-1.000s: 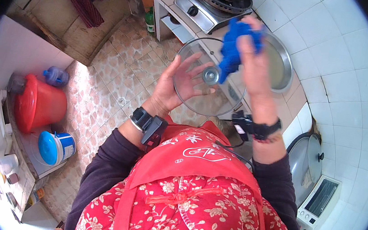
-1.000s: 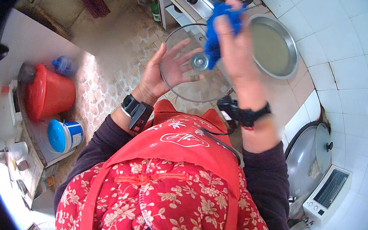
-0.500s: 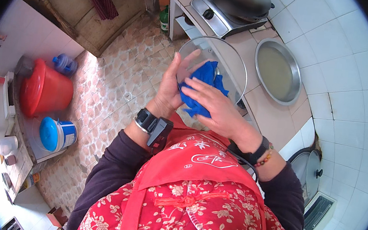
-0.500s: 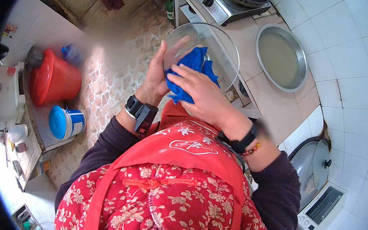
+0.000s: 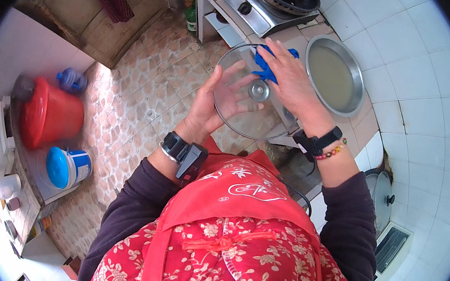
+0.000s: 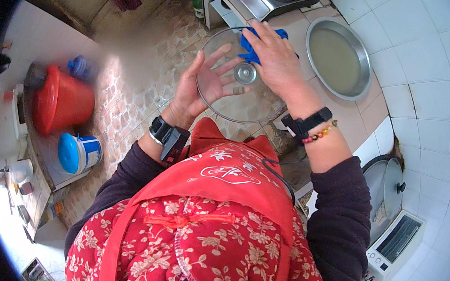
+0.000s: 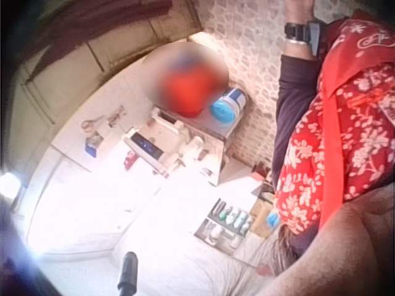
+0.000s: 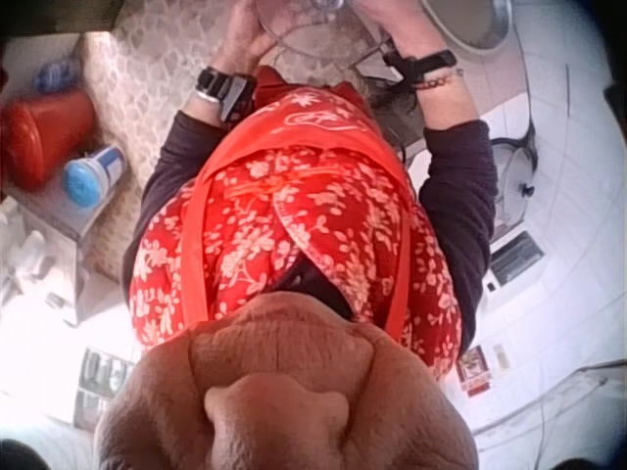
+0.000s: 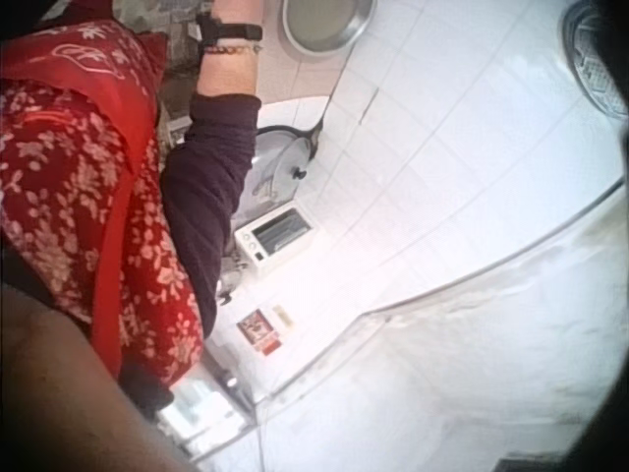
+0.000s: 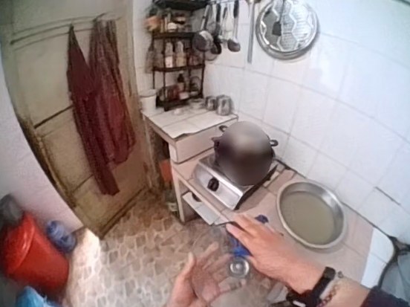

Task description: The person wipes the countertop and stove area with a blue cloth, then rinses and wrings the cloth in a basin of water. They wipe a glass pot lid and place it on a pot, then return to wiping the countertop.

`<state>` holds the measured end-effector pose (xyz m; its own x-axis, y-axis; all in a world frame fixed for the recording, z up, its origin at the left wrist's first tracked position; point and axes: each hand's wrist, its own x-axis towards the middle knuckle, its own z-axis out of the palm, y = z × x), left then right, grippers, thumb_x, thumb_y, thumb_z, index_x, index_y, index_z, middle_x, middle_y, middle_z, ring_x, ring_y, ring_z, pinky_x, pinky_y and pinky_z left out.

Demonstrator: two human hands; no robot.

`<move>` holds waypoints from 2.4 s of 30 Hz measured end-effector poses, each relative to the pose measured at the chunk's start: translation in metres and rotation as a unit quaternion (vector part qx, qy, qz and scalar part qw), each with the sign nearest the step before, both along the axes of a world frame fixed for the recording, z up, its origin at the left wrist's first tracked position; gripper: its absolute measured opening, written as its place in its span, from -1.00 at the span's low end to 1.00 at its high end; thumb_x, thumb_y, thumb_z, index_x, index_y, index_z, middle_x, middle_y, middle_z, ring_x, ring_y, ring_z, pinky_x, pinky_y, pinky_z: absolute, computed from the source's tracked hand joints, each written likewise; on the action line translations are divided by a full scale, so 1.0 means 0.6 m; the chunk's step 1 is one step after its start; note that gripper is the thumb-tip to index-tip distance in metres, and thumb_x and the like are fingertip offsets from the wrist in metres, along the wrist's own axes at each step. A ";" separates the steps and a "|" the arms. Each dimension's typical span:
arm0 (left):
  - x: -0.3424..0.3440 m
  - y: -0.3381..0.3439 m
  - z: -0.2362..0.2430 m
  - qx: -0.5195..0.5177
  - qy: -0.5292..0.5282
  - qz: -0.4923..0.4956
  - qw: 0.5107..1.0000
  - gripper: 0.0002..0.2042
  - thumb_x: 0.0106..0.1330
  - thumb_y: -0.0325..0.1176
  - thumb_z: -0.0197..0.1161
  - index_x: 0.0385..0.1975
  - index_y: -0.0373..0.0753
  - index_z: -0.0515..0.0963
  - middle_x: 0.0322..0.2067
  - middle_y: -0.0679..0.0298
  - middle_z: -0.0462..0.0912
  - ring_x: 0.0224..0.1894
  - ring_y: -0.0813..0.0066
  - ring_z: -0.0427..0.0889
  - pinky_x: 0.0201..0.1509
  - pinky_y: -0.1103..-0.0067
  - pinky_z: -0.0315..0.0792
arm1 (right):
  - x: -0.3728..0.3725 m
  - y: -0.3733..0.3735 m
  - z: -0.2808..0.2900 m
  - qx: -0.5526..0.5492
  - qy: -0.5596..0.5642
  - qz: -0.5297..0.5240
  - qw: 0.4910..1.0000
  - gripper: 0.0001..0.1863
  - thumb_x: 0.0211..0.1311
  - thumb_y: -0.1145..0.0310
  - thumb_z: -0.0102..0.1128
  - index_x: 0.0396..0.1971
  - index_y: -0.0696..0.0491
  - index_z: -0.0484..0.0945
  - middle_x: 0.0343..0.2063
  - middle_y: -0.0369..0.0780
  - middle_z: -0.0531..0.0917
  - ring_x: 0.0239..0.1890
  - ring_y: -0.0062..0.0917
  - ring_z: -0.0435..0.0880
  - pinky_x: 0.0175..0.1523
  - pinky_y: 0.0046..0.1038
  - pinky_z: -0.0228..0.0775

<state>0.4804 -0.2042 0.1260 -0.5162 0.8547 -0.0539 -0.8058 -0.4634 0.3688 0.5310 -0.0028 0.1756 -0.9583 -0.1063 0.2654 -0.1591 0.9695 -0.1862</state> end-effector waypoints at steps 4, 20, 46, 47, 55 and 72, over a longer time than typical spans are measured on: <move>-0.013 -0.009 -0.004 -0.033 0.002 0.057 0.998 -0.24 0.42 0.24 -0.02 0.43 -0.19 0.07 0.35 -0.12 0.21 0.35 -0.05 0.30 0.35 -0.13 0.23 | 0.041 -0.007 -0.004 -0.021 -0.072 -0.007 0.997 -0.23 0.03 0.57 0.33 0.32 -0.01 0.31 0.37 -0.11 0.30 0.42 -0.15 0.24 0.43 -0.19 0.16; -0.026 -0.008 -0.001 -0.076 0.059 0.121 0.988 -0.26 0.45 0.23 -0.07 0.45 -0.15 0.09 0.34 -0.10 0.28 0.28 0.04 0.41 0.37 0.17 0.33 | 0.072 -0.133 -0.015 -0.221 -0.083 0.110 0.965 -0.20 0.04 0.58 0.26 0.37 0.00 0.27 0.41 -0.09 0.22 0.46 -0.20 0.19 0.47 -0.21 0.09; -0.013 0.008 -0.005 -0.134 0.048 0.095 0.985 -0.25 0.43 0.25 -0.04 0.44 -0.16 0.12 0.37 -0.03 0.26 0.35 0.05 0.32 0.37 0.12 0.30 | 0.024 -0.099 -0.035 -0.134 -0.014 0.062 0.989 -0.14 0.06 0.51 0.28 0.42 -0.02 0.18 0.47 -0.13 0.12 0.51 -0.20 0.06 0.49 -0.15 -0.02; -0.023 0.005 -0.006 -0.117 0.071 0.091 0.986 -0.26 0.43 0.25 -0.06 0.45 -0.14 0.11 0.37 -0.05 0.25 0.34 0.05 0.33 0.36 0.14 0.31 | 0.048 -0.103 -0.031 -0.156 -0.044 0.105 0.981 -0.12 0.03 0.51 0.30 0.42 -0.03 0.18 0.47 -0.14 0.11 0.51 -0.21 0.05 0.47 -0.15 0.02; -0.011 0.010 -0.009 -0.084 0.050 0.055 0.994 -0.25 0.44 0.25 -0.06 0.46 -0.12 0.07 0.35 -0.05 0.25 0.35 0.06 0.29 0.35 0.04 0.28 | 0.041 -0.012 -0.031 -0.080 -0.035 -0.042 0.995 -0.10 -0.02 0.55 0.31 0.42 -0.04 0.19 0.45 -0.12 0.18 0.47 -0.20 0.15 0.49 -0.18 0.02; -0.033 0.002 -0.022 -0.053 0.011 0.041 0.998 -0.29 0.45 0.20 -0.04 0.44 -0.12 0.10 0.40 -0.11 0.17 0.39 -0.05 0.24 0.38 -0.07 0.22 | 0.067 -0.013 0.077 -0.392 0.046 -0.094 0.914 -0.59 0.33 0.49 0.02 0.18 0.08 0.47 -0.02 -0.24 0.62 0.03 -0.59 0.58 0.16 -0.50 0.40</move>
